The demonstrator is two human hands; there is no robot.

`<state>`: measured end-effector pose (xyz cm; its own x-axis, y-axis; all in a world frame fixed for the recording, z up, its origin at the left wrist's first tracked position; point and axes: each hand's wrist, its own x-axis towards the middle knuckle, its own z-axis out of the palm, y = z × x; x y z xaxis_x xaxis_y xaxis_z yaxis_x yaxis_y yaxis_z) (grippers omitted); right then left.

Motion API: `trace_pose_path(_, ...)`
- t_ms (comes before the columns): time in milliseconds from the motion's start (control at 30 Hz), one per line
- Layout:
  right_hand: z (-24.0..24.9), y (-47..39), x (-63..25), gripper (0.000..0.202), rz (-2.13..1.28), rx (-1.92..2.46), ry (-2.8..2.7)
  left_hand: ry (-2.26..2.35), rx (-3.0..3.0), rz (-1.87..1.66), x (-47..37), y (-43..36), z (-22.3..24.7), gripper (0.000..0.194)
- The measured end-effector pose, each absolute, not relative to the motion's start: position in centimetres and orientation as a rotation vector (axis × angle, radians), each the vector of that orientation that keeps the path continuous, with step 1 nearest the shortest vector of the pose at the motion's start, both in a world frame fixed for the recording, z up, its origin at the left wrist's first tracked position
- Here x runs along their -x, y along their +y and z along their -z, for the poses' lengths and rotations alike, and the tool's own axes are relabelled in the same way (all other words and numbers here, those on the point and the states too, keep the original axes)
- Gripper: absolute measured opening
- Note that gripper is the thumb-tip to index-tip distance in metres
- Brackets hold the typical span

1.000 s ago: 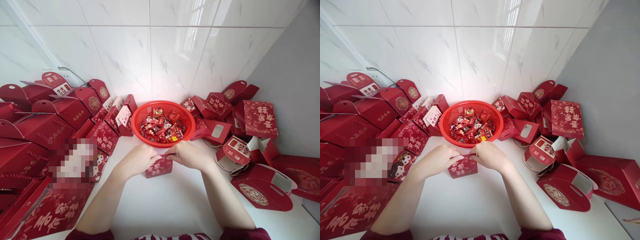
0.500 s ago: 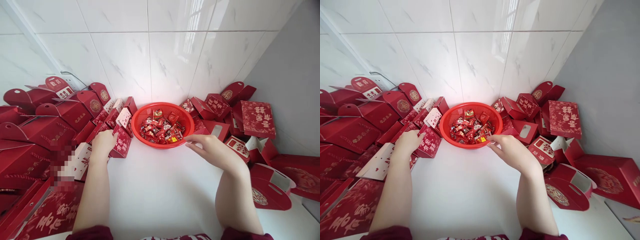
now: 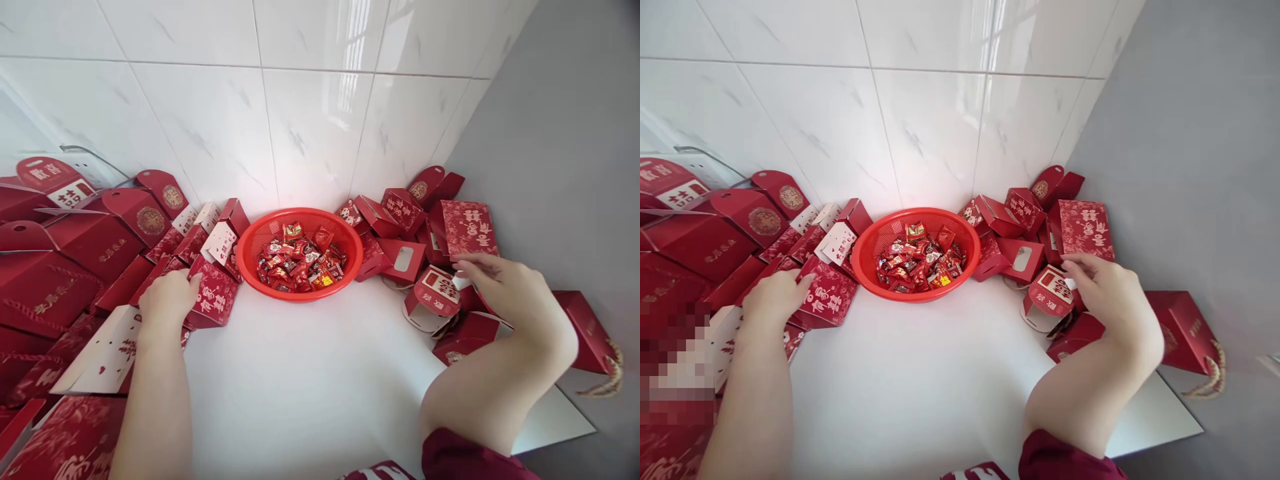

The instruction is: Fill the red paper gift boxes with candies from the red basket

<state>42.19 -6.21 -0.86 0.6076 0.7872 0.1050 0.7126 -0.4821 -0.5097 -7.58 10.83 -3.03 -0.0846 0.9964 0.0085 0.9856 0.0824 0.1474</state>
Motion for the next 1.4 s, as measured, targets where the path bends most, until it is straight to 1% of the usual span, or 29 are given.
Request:
trace_pose_path(133, 2.2, -7.7, -45.5, 0.034, -0.083, 2.441, -0.923, 2.340, -2.041, -0.041, 6.0, 11.1, 3.5, 0.051)
trace_pose_path(300, 3.1, -8.5, -47.1, 0.037, -0.092, 2.465, -0.855, 2.356, -2.046, 0.036, 5.8, 11.3, 3.4, 0.051)
trace_pose_path(400, 2.7, -7.9, -46.8, 0.042, -0.040, 2.433, -0.943, 2.354, -2.059, 0.052, 5.7, 11.2, 3.4, 0.054)
trace_pose_path(500, 2.6, -6.0, -45.8, 0.040, 0.044, 2.275, -1.105, 2.348, -2.068, 0.055, 5.6, 11.2, 3.5, 0.056)
trace_pose_path(667, 5.2, -0.2, -43.4, 0.039, -0.040, 2.128, -1.350, 2.345, -2.066, 0.052, 5.6, 11.2, 3.5, 0.055)
trace_pose_path(700, 5.9, 0.9, -43.0, 0.047, -0.073, 2.168, -1.416, 2.342, -2.067, 0.051, 5.6, 11.2, 3.6, 0.055)
trace_pose_path(800, 8.0, 3.7, -42.1, 0.088, -0.215, 2.453, -1.454, 2.324, -2.078, 0.046, 5.6, 11.1, 3.6, 0.056)
trace_pose_path(833, 8.6, 4.3, -42.0, 0.096, -0.250, 2.525, -1.446, 2.318, -2.082, 0.042, 5.7, 11.1, 3.6, 0.056)
trace_pose_path(900, 9.5, 5.1, -42.3, 0.106, -0.278, 2.577, -1.472, 2.310, -2.085, 0.036, 5.8, 11.1, 3.6, 0.055)
trace_pose_path(967, 10.1, 5.6, -42.9, 0.111, -0.262, 2.568, -1.525, 2.299, -2.082, 0.032, 6.1, 11.1, 3.6, 0.054)
trace_pose_path(1067, 10.4, 5.6, -43.6, 0.109, -0.196, 2.514, -1.590, 2.291, -2.065, 0.021, 6.6, 11.2, 3.2, 0.052)
trace_pose_path(1100, 10.3, 5.4, -43.7, 0.105, -0.164, 2.482, -1.609, 2.296, -2.058, 0.010, 6.7, 11.2, 3.1, 0.053)
trace_pose_path(1200, 9.4, 4.7, -43.5, 0.084, -0.001, 2.307, -1.641, 2.327, -2.038, -0.035, 6.8, 10.7, 2.5, 0.059)
trace_pose_path(1267, 8.7, 4.3, -43.3, 0.076, 0.120, 2.178, -1.633, 2.328, -2.047, -0.136, 6.5, 10.2, 2.1, 0.059)
trace_pose_path(1333, 8.4, 4.0, -43.2, 0.079, 0.145, 2.160, -1.625, 2.299, -2.101, -0.298, 6.0, 9.6, 1.8, 0.056)
trace_pose_path(1400, 8.6, 4.1, -43.2, 0.090, 0.046, 2.277, -1.602, 2.259, -2.200, -0.481, 5.4, 8.9, 1.4, 0.052)
